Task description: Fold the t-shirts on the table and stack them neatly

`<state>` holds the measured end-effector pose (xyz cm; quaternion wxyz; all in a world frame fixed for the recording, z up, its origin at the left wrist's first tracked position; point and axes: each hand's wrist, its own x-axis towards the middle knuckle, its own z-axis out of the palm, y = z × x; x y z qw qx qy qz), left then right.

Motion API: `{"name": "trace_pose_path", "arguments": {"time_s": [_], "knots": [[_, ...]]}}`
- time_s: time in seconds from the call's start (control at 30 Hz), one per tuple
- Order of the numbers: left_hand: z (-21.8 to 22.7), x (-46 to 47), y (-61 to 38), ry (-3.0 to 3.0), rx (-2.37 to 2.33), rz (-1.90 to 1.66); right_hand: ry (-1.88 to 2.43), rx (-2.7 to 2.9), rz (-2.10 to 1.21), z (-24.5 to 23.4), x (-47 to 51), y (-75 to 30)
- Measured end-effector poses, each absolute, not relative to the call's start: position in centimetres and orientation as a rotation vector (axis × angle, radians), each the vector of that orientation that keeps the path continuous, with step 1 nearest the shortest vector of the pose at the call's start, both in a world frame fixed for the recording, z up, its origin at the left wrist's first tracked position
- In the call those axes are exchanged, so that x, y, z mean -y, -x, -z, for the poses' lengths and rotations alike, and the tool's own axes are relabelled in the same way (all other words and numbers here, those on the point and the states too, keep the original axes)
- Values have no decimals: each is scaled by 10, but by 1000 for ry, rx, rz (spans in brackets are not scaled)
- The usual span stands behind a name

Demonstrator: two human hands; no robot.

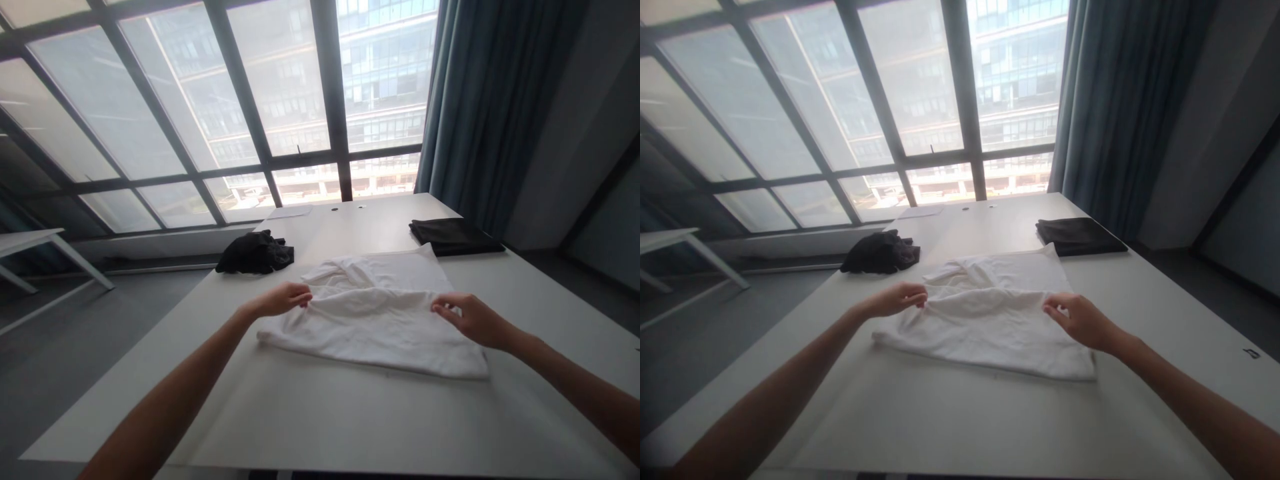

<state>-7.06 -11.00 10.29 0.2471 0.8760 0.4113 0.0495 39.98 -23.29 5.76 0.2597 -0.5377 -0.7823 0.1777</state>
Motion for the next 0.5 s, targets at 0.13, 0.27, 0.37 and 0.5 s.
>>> {"name": "trace_pose_path", "arguments": {"time_s": [0.13,0.27,0.37,0.5], "knots": [[-64,66,33,-2594,-1284,-542,1692,1892,-160,-35,177,-387],[-24,44,12,-2685,-1327,-503,1857,1990,1,-10,145,-375],[-5,47,20,-2691,-1450,-373,1912,2101,27,4,137,-370],[5,57,47,-2636,-1618,-297,1845,2212,-17,8,123,-365]]}}
